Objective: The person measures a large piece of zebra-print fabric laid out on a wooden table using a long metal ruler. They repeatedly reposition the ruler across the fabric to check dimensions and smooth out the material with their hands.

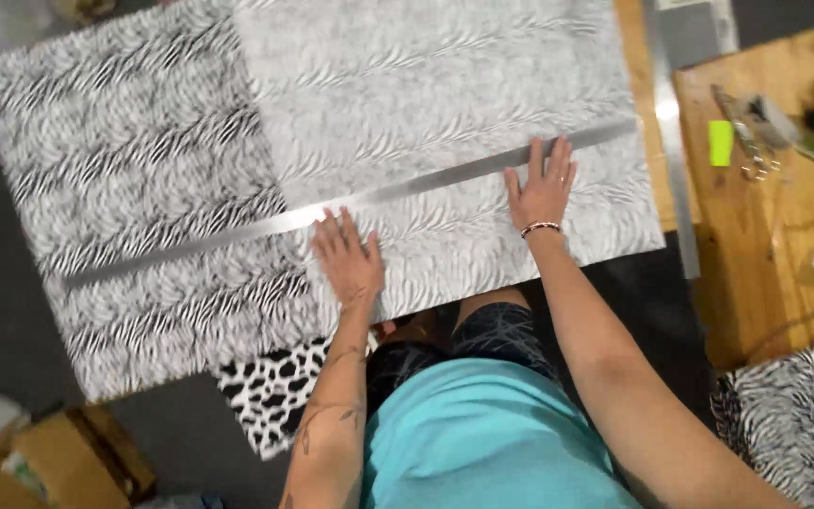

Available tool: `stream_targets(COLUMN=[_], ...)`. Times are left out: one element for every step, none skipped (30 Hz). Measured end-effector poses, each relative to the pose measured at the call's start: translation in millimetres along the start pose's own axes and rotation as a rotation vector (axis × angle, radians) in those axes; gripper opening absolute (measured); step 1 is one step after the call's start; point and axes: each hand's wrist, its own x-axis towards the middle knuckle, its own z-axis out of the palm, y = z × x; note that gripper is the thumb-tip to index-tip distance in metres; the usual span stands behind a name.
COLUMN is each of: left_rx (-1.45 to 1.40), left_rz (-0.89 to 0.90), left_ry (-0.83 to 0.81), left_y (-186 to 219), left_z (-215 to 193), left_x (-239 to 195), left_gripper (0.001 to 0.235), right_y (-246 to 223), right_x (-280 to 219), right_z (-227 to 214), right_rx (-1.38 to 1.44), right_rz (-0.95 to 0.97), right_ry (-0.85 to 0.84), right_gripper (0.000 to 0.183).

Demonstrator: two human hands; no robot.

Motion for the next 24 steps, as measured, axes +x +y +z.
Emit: stream_targets(left_rx=[0.045,0.032,0.065,0.098,0.086,0.097,0.109,0.097,0.103,0.112,0.105,0.101,0.098,0.098,0.087,0.08,0.083,0.078,0.072,0.074,0.071,0.072,0.077,0.089], left_rz=[-0.016,0.009,-0.023,-0.057,-0.035,-0.03,-0.025,-0.012,0.014,0.037,0.048,0.068,0.088,0.089,0.089,0.09,0.091,0.087,0.082,0.082,0.076,0.069,0.067,0.079], left_ry=[-0.047,-0.05,-0.074,-0.103,-0.111,-0.111,-0.111,-0.117,-0.076,-0.033,-0.037,0.013,0.062,0.061,0.078,0.091,0.088,0.102,0.117,0.115,0.111,0.107,0.106,0.099], left_y=[-2.3,1.0,3.7,6.7,5.5,5.4,4.7,7.1,8.7,7.9,10.3,10.9,10.7,13.2,15.0,15.0,13.7,13.8,13.6,14.8,15.5,14.5,12.9,12.9], left_z=[4.8,2.7,0.9,-0.8,-1.8,-1.5,-1.1,-1.8,-2.6,-4.7,-3.4,-3.7,-4.1,-3.9,-3.8,-5.5,-5.8,-4.3,-3.1,-2.2,-1.4,-1.8,-3.5,-3.8], left_x=[1.2,3.6,6.0,4.9,3.4,3.9,4.6,4.5,4.4,5.0,6.3,6.2,6.3,7.2,8.2,8.0,7.1,7.7,8.3,8.1,8.0,7.6,6.8,6.9], left_gripper=[0.065,0.065,0.064,0.064,0.064,0.064,0.064,0.064,0.064,0.065,0.065,0.065,0.066,0.066,0.064,0.062,0.062,0.063,0.063,0.063,0.063,0.062,0.062,0.062], right_y=[19.7,33.3,47.0,62.2,67.0,72.2,77.2,81.7,85.8,87.0,88.7,88.0,86.6,86.6,86.0,83.5,83.6,85.4,86.9,87.6,87.8,86.1,84.6,84.6], right_x=[4.5,9.4,13.8,14.6,12.0,14.1,16.2,16.9,17.3,18.4,18.3,17.9,17.5,18.1,18.5,16.4,15.3,15.7,16.0,16.3,16.5,16.4,14.8,15.4], right_z=[0.7,-0.5,-1.7,-3.3,-1.9,-0.5,1.1,4.1,7.3,12.4,11.8,12.5,13.6,12.2,11.0,10.5,12.6,14.0,15.4,14.3,13.4,13.8,13.3,11.9], right_rx=[-0.05,-0.063,-0.058,-0.054,-0.067,-0.082,-0.098,-0.11,-0.095,-0.075,-0.083,-0.061,-0.039,-0.039,-0.02,0.001,0.003,0.007,0.011,0.013,0.016,0.022,0.026,0.027], right_rz=[0.078,0.1,0.161,0.222,0.243,0.201,0.158,0.17,0.172,0.172,0.183,0.174,0.166,0.167,0.172,0.18,0.183,0.175,0.166,0.167,0.169,0.171,0.171,0.177], right_ry=[0.043,0.057,0.05,0.038,0.047,0.098,0.149,0.154,0.141,0.127,0.132,0.145,0.157,0.157,0.156,0.152,0.149,0.164,0.179,0.177,0.181,0.182,0.178,0.169], right_gripper=[0.071,0.071,0.075,0.078,0.078,0.082,0.086,0.086,0.087,0.089,0.089,0.09,0.09,0.09,0.09,0.089,0.089,0.088,0.087,0.087,0.086,0.086,0.086,0.087])
